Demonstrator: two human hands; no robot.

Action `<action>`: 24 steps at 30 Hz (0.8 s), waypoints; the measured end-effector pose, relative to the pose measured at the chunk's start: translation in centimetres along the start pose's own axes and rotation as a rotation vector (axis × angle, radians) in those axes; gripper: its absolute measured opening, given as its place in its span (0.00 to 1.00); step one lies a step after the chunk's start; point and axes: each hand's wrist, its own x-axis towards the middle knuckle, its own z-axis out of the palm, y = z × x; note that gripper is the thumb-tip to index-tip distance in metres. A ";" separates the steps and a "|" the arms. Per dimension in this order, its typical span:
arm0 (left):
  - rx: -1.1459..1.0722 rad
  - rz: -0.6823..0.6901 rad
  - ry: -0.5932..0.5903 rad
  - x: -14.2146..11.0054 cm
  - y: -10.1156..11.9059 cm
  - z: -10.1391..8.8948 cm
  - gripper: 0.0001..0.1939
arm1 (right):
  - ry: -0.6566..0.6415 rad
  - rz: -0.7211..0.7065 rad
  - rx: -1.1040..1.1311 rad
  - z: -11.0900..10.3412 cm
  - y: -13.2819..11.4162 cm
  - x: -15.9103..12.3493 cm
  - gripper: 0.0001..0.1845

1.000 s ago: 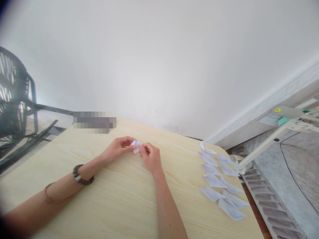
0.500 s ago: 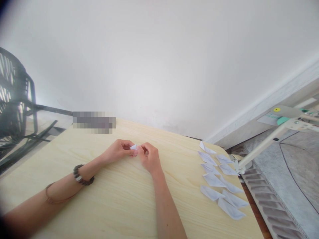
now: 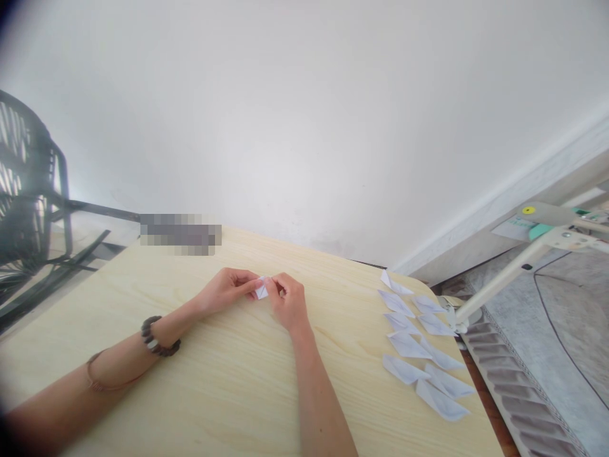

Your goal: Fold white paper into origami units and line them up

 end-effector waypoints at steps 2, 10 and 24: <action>-0.020 -0.008 -0.020 0.0 0.0 0.0 0.17 | -0.036 0.025 0.051 0.0 0.1 0.0 0.14; -0.062 -0.022 -0.105 -0.2 0.3 0.0 0.15 | -0.050 0.010 0.090 -0.2 0.2 0.0 0.13; -0.058 -0.049 -0.107 0.0 0.1 0.0 0.14 | -0.068 0.113 0.146 0.0 0.2 0.0 0.14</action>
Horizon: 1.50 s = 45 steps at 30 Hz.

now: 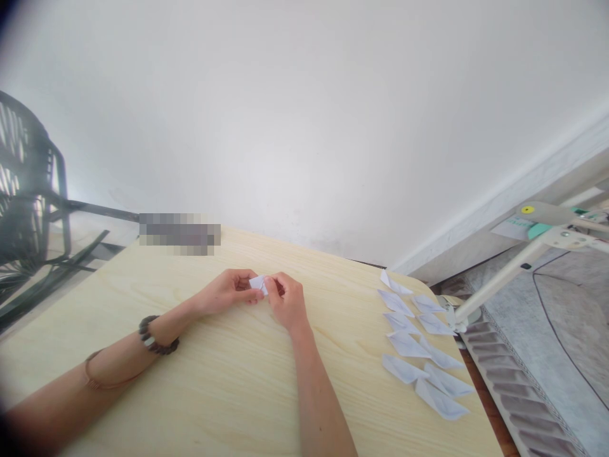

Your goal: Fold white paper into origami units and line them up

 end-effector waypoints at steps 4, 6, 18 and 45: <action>-0.064 0.004 0.054 0.1 0.2 -0.1 0.14 | -0.007 0.011 0.043 0.0 -0.1 0.1 0.13; -0.072 0.017 0.053 0.2 0.4 -0.2 0.14 | -0.015 -0.014 0.027 -0.1 -0.2 0.0 0.13; 0.022 0.038 0.073 0.1 -0.1 -0.5 0.14 | -0.002 -0.147 -0.110 0.1 -0.3 0.0 0.13; -0.021 0.019 0.018 0.1 0.2 -0.8 0.11 | -0.112 -0.098 -0.088 -0.1 0.0 -0.1 0.14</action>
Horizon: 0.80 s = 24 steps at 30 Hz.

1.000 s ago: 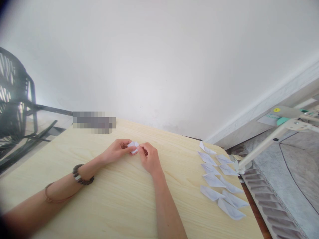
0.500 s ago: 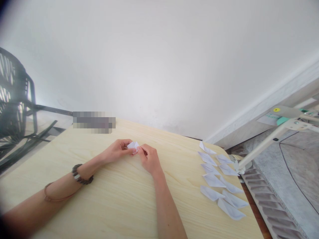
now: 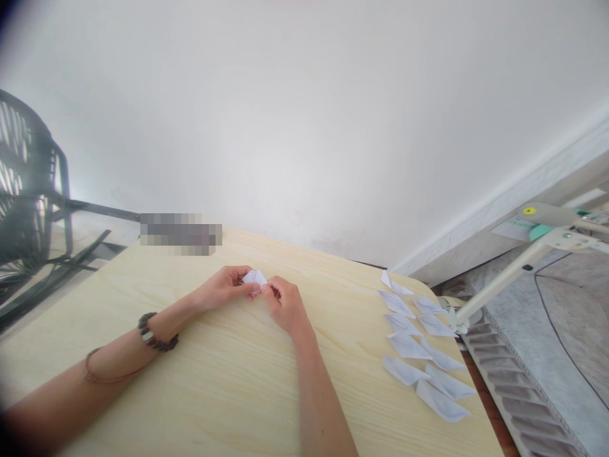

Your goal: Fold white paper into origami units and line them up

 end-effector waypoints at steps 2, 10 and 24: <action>0.021 -0.002 0.008 0.0 0.0 0.0 0.12 | 0.000 -0.011 -0.023 0.0 0.0 0.0 0.14; 0.087 -0.005 -0.003 -0.1 0.2 0.4 0.14 | -0.008 0.018 -0.001 -0.1 -0.4 0.0 0.16; 0.116 0.009 -0.045 -0.2 -0.1 0.4 0.14 | 0.042 -0.003 -0.075 0.1 -0.1 0.1 0.18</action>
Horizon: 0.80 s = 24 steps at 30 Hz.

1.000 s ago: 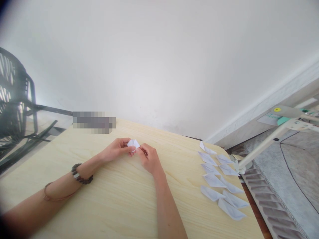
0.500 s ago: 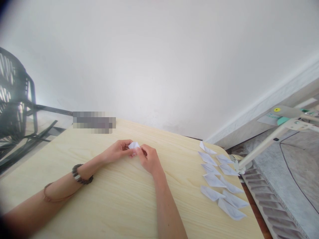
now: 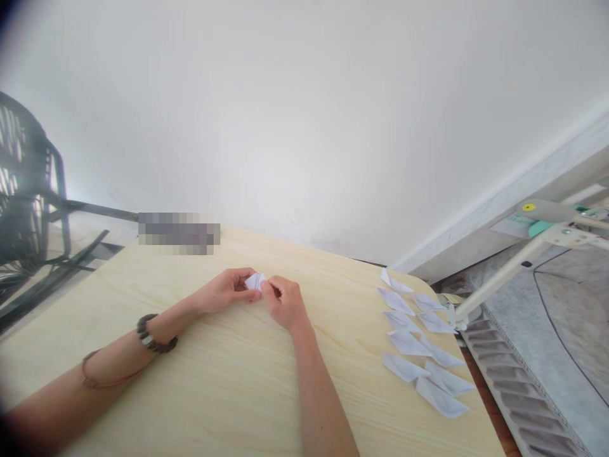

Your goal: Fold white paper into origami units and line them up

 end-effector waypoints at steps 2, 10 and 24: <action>0.022 -0.001 -0.022 -0.1 0.1 0.0 0.14 | 0.033 0.007 0.005 0.1 0.0 0.0 0.17; 0.127 0.017 -0.042 -0.2 0.1 -0.1 0.15 | 0.052 -0.012 -0.019 0.2 -0.3 0.0 0.16; 0.120 -0.002 -0.046 -0.2 0.3 0.0 0.17 | 0.026 -0.020 0.058 0.0 -0.3 -0.1 0.11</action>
